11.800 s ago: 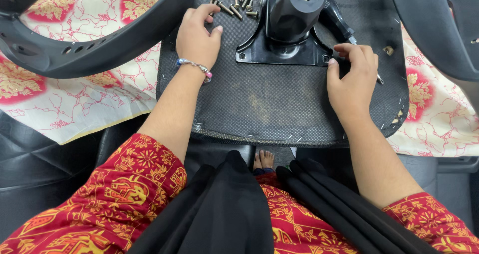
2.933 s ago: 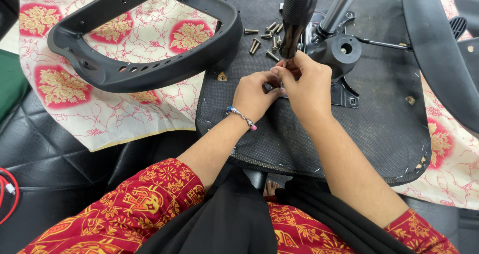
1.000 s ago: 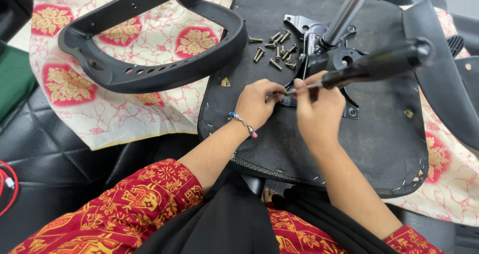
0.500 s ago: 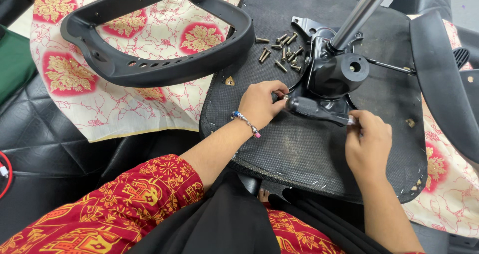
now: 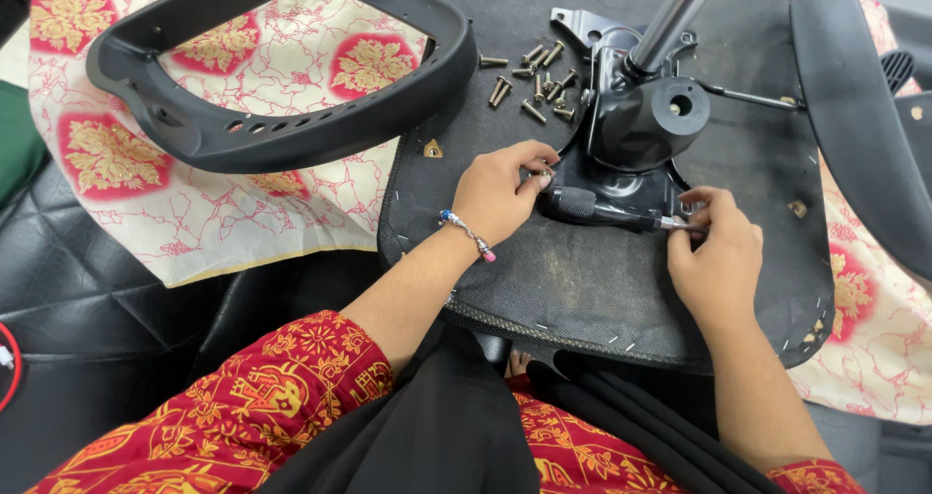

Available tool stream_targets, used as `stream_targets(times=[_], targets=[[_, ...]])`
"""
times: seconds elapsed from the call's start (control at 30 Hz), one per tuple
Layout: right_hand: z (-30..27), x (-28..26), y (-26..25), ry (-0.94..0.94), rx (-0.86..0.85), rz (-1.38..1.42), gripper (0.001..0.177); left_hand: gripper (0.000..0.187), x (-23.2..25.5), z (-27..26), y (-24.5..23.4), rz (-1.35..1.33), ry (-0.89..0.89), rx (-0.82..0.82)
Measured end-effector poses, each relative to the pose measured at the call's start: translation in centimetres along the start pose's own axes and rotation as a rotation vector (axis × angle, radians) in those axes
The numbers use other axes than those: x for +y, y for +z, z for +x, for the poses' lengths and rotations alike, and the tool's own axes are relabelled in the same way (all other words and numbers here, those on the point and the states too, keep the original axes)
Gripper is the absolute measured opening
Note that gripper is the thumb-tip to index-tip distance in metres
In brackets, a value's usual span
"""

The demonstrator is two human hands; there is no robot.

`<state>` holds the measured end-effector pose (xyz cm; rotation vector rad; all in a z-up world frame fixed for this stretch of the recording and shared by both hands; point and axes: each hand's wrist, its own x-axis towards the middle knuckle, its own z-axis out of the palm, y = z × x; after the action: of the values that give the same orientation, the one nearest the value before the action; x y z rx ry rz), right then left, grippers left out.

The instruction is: The person assembles a chair by attaching the base plate to the central column using a screwdriver and multiple screws. They align the base, insert screws, and tighten them one by one to secure the assembly.

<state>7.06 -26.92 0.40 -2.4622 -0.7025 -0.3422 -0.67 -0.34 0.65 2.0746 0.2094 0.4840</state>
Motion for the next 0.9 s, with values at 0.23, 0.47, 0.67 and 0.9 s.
stream_targets(times=[0.23, 0.47, 0.67, 0.9], targets=[[-0.1, 0.2, 0.0, 0.066, -0.012, 0.132, 0.026, 0.027, 0.7, 0.6, -0.4, -0.014, -0.003, 0.030], [-0.2, -0.3, -0.4, -0.092, 0.092, 0.029, 0.018, 0.015, -0.2, 0.5, 0.0, 0.026, 0.010, 0.024], [-0.4, -6.2, 0.4, -0.168, 0.245, 0.215, 0.013, 0.014, -0.6, 0.3, 0.4, -0.012, -0.006, 0.002], [2.1, -13.1, 3.0, -0.410, 0.115, 0.333, 0.026, 0.023, -0.4, 0.1, 0.3, 0.030, 0.059, 0.030]])
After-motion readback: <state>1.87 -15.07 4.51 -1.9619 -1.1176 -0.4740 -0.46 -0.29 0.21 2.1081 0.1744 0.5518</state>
